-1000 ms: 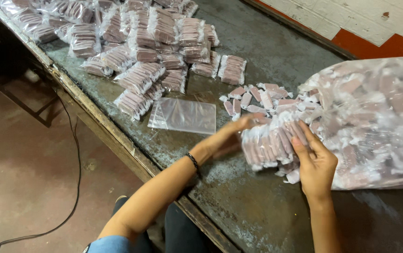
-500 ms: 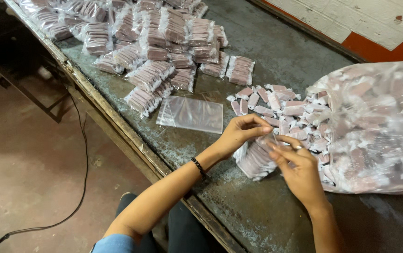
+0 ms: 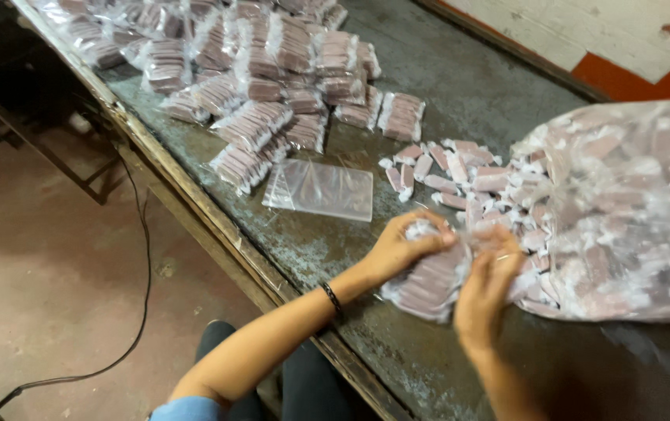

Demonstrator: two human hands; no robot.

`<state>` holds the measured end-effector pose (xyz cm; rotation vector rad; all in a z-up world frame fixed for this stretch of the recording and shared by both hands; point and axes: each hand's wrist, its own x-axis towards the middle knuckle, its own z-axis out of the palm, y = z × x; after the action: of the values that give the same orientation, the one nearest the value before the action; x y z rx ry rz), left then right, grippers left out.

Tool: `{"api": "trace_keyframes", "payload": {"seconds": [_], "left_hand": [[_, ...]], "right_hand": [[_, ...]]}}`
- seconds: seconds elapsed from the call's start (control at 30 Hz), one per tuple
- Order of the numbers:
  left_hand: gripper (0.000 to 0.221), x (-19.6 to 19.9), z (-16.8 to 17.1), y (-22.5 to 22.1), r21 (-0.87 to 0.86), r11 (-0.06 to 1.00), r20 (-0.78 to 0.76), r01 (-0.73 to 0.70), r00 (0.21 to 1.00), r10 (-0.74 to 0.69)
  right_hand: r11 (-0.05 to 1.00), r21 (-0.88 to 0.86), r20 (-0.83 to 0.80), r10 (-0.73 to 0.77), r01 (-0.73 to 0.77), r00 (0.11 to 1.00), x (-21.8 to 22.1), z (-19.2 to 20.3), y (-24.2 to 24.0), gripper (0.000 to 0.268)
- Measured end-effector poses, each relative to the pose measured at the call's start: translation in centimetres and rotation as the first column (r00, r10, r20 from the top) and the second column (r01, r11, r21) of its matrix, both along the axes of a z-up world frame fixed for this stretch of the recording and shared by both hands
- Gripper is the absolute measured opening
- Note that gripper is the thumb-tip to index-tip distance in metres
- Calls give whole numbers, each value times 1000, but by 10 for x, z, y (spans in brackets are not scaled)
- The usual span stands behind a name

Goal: The person puts wrapped candies into a clear plastic bag by hand and then seals the bag using a machine.

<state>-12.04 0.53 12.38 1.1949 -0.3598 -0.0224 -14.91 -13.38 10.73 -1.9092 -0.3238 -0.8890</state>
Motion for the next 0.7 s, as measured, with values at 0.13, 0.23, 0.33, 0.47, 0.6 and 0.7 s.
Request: {"api": "trace_keyframes", "payload": {"seconds": [0.13,0.23,0.33,0.47,0.6,0.7], "left_hand": [[23,19,-18,-7,-95,974,114,-206,970,216],[22,8,-27,3,-181,959,-32,-217,976,215],[28,-4,-14,23,-123,974,-54,-191,981,186],[16,-10,-9,45,-133,963,93,-235,964,248],[19,-27,8,79,-59,956,164,-288,942,294],[41,-38,9,101,-61,964,34,-260,964,262]], "right_hand": [[991,-96,-169,72,-89,983,-1,-51,-5,66],[965,-93,61,252,-246,966,2,-54,-14,92],[990,-121,-155,58,-77,986,4,-34,-3,93],[942,81,-99,332,-325,938,20,-18,20,48],[920,154,-64,374,-361,925,19,24,57,13],[794,488,-151,485,-361,861,24,20,77,11]]}}
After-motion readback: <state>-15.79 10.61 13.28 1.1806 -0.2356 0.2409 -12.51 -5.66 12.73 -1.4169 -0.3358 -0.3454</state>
